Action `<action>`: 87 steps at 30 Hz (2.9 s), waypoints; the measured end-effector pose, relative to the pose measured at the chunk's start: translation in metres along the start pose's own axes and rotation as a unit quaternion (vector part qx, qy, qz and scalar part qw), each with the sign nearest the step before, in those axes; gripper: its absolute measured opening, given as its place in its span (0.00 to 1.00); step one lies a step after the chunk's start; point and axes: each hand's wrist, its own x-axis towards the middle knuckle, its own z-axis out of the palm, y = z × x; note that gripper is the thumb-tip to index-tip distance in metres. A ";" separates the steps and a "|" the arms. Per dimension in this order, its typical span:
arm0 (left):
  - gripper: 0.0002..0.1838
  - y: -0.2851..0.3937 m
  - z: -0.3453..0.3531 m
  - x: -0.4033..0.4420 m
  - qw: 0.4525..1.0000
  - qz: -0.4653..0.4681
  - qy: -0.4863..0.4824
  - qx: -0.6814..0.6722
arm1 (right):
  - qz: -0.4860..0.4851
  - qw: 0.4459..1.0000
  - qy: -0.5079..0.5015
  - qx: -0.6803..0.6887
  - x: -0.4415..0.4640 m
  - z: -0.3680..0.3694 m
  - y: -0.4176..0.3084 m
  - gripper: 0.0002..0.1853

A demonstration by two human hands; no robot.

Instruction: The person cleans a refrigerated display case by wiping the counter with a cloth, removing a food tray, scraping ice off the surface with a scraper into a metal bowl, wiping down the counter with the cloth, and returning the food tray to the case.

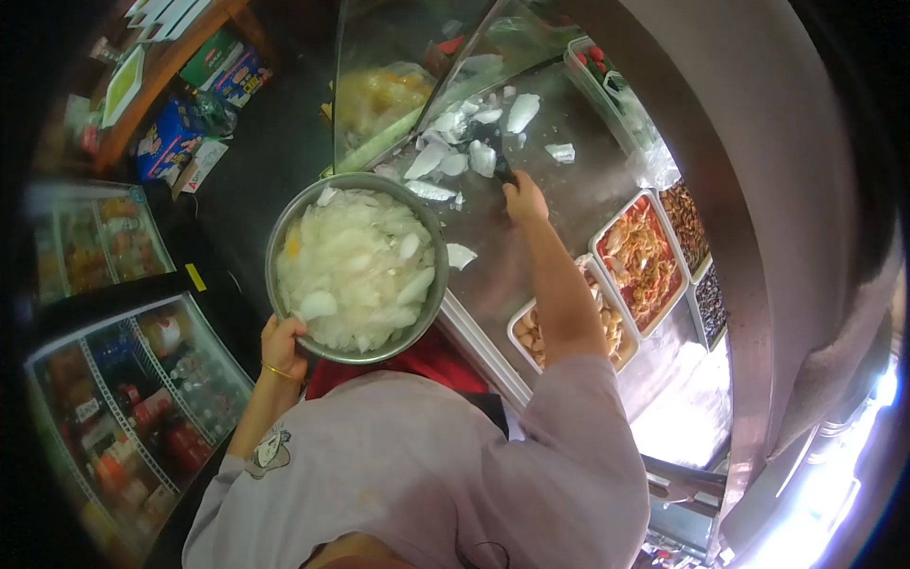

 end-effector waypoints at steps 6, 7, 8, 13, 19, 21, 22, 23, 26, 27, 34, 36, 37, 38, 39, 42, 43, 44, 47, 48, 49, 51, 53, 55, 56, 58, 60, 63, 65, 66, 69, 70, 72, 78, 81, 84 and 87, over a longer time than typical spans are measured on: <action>0.18 0.007 0.033 0.010 0.998 -0.026 -0.017 0.058 | -0.005 0.998 -0.004 0.055 -0.059 -0.066 -0.044 0.18; 0.18 0.012 0.045 0.009 0.997 -0.040 -0.013 0.068 | -0.017 0.999 -0.005 0.050 -0.072 -0.079 -0.055 0.18; 0.16 -0.001 0.046 0.026 0.998 -0.029 0.006 0.053 | -0.065 0.998 0.017 0.014 -0.088 -0.093 -0.068 0.18; 0.15 0.003 0.075 0.042 0.994 -0.045 -0.045 0.093 | -0.257 0.942 0.087 -0.195 -0.147 -0.135 -0.108 0.17; 0.14 0.004 0.082 0.050 0.994 -0.035 -0.071 0.069 | -0.060 0.880 0.150 -0.447 -0.124 -0.198 -0.124 0.15; 0.14 0.003 0.077 0.046 0.994 -0.034 -0.079 0.065 | 0.007 0.801 0.071 -0.594 -0.068 -0.221 -0.109 0.12; 0.14 0.000 0.070 0.049 0.994 -0.036 -0.079 0.070 | 0.015 0.797 0.016 -0.604 -0.049 -0.223 -0.124 0.11; 0.13 -0.001 0.063 0.051 0.994 -0.036 -0.078 0.074 | 0.005 0.788 -0.011 -0.616 -0.022 -0.218 -0.121 0.12; 0.14 -0.004 0.039 0.044 0.994 -0.046 -0.074 0.065 | 0.027 0.798 -0.008 -0.602 0.063 -0.174 -0.099 0.14; 0.14 -0.004 0.034 0.043 0.995 -0.051 -0.067 0.060 | 0.018 0.784 -0.028 -0.619 0.075 -0.160 -0.118 0.14; 0.13 0.007 -0.006 0.022 0.998 -0.057 -0.029 0.004 | -0.114 0.735 -0.106 -0.660 0.116 -0.045 -0.215 0.11; 0.13 0.006 -0.022 0.027 0.998 -0.054 -0.033 0.000 | -0.186 0.752 -0.076 -0.628 0.095 -0.023 -0.210 0.11; 0.13 0.005 -0.028 0.029 0.998 -0.053 -0.034 -0.005 | -0.221 0.760 -0.060 -0.609 0.078 -0.014 -0.209 0.11; 0.12 0.006 -0.033 0.032 0.998 -0.050 -0.036 -0.009 | -0.199 0.760 -0.091 -0.612 0.050 -0.008 -0.226 0.10; 0.12 0.008 -0.036 0.037 0.998 -0.046 -0.039 -0.012 | -0.176 0.759 -0.120 -0.615 0.019 -0.006 -0.244 0.10; 0.12 0.022 -0.039 0.044 0.998 -0.054 -0.040 -0.007 | -0.188 0.747 -0.179 -0.613 -0.042 -0.003 -0.254 0.08; 0.13 0.024 -0.043 0.049 0.997 -0.057 -0.055 -0.001 | -0.157 0.760 -0.191 -0.601 -0.059 -0.008 -0.262 0.07; 0.13 0.025 -0.051 0.057 0.996 -0.061 -0.069 0.005 | -0.126 0.773 -0.204 -0.587 -0.070 -0.014 -0.272 0.07; 0.14 0.036 -0.069 0.070 0.993 -0.059 -0.103 0.016 | -0.170 0.763 -0.160 -0.603 -0.073 -0.068 -0.284 0.06; 0.14 0.039 -0.074 0.072 0.992 -0.056 -0.113 0.018 | -0.130 0.769 -0.090 -0.619 -0.061 -0.077 -0.270 0.06; 0.14 0.046 -0.075 0.071 0.992 -0.059 -0.104 0.027 | -0.089 0.771 -0.019 -0.630 -0.042 -0.085 -0.251 0.06; 0.15 0.059 -0.068 0.064 0.994 -0.058 -0.083 0.043 | -0.068 0.750 0.000 -0.658 -0.001 -0.107 -0.206 0.07; 0.16 0.060 -0.077 0.068 0.994 -0.047 -0.091 0.047 | -0.047 0.760 0.010 -0.648 0.036 -0.107 -0.139 0.07; 0.18 0.060 -0.088 0.071 0.993 -0.044 -0.099 0.049 | -0.034 0.766 -0.019 -0.641 0.039 -0.088 -0.128 0.08; 0.19 0.060 -0.094 0.073 0.992 -0.049 -0.103 0.052 | -0.029 0.767 -0.054 -0.639 0.031 -0.066 -0.132 0.08; 0.21 0.059 -0.104 0.074 0.990 -0.062 -0.112 0.055 | 0.011 0.807 -0.080 -0.585 0.007 -0.011 -0.144 0.09; 0.21 0.061 -0.104 0.078 0.989 -0.066 -0.119 0.056 | -0.024 0.799 -0.162 -0.579 -0.057 0.006 -0.203 0.07; 0.19 0.064 -0.098 0.083 0.988 -0.062 -0.128 0.055 | -0.115 0.779 -0.215 -0.577 -0.113 -0.013 -0.252 0.07; 0.18 0.066 -0.093 0.084 0.989 -0.064 -0.117 0.061 | -0.084 0.807 -0.179 -0.556 -0.131 -0.051 -0.264 0.05; 0.18 0.069 -0.092 0.084 0.990 -0.062 -0.111 0.064 | -0.071 0.821 -0.159 -0.544 -0.139 -0.072 -0.258 0.05; 0.19 0.073 -0.094 0.086 0.987 -0.067 -0.122 0.082 | 0.022 0.813 -0.115 -0.570 -0.164 -0.121 -0.202 0.06; 0.21 0.074 -0.097 0.088 0.987 -0.057 -0.107 0.109 | 0.052 0.807 -0.178 -0.561 -0.161 -0.133 -0.139 0.10; 0.27 0.082 -0.094 0.084 0.986 -0.065 -0.096 0.121 | 0.067 0.859 -0.210 -0.461 -0.171 -0.140 -0.060 0.15; 0.24 0.064 -0.111 0.093 0.991 -0.042 -0.114 0.057 | 0.108 0.937 -0.209 -0.259 -0.257 -0.122 -0.036 0.22; 0.27 0.060 -0.111 0.089 0.993 -0.048 -0.100 0.038 | 0.079 0.972 -0.129 -0.178 -0.279 -0.084 -0.039 0.22; 0.29 0.059 -0.109 0.077 0.996 -0.037 -0.070 0.038 | 0.046 0.990 -0.057 -0.119 -0.267 -0.038 -0.044 0.23; 0.24 0.057 -0.111 0.067 0.998 -0.010 -0.063 0.014 | -0.020 0.994 -0.016 -0.104 -0.232 0.000 -0.037 0.23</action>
